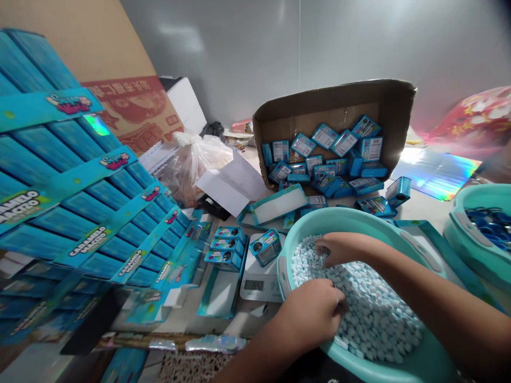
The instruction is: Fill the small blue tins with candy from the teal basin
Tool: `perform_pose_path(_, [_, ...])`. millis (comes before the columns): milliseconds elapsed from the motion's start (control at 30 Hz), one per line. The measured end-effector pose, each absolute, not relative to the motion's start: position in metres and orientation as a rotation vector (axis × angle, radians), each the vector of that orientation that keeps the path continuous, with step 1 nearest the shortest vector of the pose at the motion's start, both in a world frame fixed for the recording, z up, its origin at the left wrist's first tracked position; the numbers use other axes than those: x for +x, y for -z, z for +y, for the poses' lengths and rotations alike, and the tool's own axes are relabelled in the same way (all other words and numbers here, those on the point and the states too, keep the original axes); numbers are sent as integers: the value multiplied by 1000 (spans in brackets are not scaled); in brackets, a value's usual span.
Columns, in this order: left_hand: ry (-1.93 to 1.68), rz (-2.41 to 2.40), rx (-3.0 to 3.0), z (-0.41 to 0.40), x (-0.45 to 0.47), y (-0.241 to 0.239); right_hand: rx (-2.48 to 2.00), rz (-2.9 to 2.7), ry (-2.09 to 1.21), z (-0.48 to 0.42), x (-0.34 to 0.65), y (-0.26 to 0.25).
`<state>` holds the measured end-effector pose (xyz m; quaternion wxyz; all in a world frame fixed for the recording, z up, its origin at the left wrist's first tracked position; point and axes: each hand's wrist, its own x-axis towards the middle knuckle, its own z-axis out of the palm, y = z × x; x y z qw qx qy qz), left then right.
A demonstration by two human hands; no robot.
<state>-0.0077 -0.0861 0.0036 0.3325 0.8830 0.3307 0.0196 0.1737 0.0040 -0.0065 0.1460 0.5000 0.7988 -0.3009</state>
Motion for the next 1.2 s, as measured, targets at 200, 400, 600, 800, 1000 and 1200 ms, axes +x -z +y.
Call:
perform_pose_path(200, [-117, 844, 2274, -88, -9, -1, 1444, 2311, 865, 4, 174, 8])
perform_pose_path(400, [-481, 795, 2191, -89, -15, 1, 1453, 2293, 871, 3, 173, 4])
perform_pose_path(600, [-1152, 1275, 2122, -58, -67, -15, 1472, 2279, 865, 4, 174, 8])
perform_pose_path(800, [-1258, 1573, 2035, -29, -109, -6, 1474, 2263, 874, 6, 173, 6])
perform_pose_path(1000, [-1293, 1607, 2044, -30, -107, 0, 1486, 2249, 866, 4, 169, -2])
perform_pose_path(1200, [-1424, 1703, 2058, -35, -110, -12, 1477, 2247, 872, 3, 170, -2])
